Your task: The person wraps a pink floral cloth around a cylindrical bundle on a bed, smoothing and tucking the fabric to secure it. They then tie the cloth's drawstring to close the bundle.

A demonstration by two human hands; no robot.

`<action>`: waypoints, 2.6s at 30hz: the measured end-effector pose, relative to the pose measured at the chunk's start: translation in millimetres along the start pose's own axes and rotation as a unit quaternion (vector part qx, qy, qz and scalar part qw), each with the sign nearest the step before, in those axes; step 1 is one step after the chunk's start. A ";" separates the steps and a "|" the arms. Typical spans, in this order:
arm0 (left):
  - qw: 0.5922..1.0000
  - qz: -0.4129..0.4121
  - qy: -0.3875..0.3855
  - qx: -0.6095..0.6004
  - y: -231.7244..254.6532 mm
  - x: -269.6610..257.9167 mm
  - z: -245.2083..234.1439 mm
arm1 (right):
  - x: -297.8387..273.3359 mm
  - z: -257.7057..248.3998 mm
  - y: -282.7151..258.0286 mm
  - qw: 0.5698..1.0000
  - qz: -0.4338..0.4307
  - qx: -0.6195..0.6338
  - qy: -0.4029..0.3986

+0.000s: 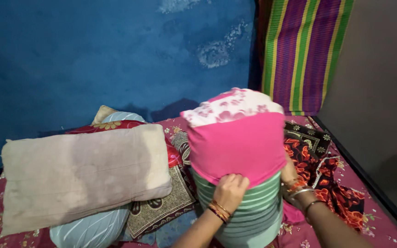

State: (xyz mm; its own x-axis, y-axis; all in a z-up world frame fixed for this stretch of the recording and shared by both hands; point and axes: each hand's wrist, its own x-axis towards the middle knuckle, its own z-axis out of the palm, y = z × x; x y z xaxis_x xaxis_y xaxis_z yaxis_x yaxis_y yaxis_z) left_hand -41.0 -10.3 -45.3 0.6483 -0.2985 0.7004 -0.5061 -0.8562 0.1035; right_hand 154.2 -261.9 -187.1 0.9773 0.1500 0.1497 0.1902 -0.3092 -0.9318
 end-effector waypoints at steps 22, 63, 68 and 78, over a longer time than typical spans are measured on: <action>0.921 -0.369 -0.119 0.015 -130.0 -45.1 42.6 | -71.8 132.3 -209.3 0.919 0.004 -0.392 0.049; 0.929 -0.339 -0.145 0.036 -150.6 37.0 90.8 | 202.7 116.4 -251.2 0.966 -0.009 0.243 -0.090; 0.871 -0.433 -0.226 -0.046 -168.2 42.1 60.8 | 187.0 119.0 -158.7 0.977 0.212 -0.009 -0.034; 0.847 -0.459 -0.250 -0.092 -174.1 43.2 29.5 | 124.2 103.5 19.4 0.816 0.414 0.359 0.185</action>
State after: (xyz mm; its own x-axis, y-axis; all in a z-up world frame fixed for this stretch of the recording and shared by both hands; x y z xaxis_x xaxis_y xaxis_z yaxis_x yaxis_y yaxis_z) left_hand 91.9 113.5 -53.9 0.9536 0.2771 -0.1180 0.2924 -0.7578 0.5833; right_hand 269.6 -152.1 -220.8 0.7295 -0.1656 -0.6636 -0.5232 0.4898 -0.6974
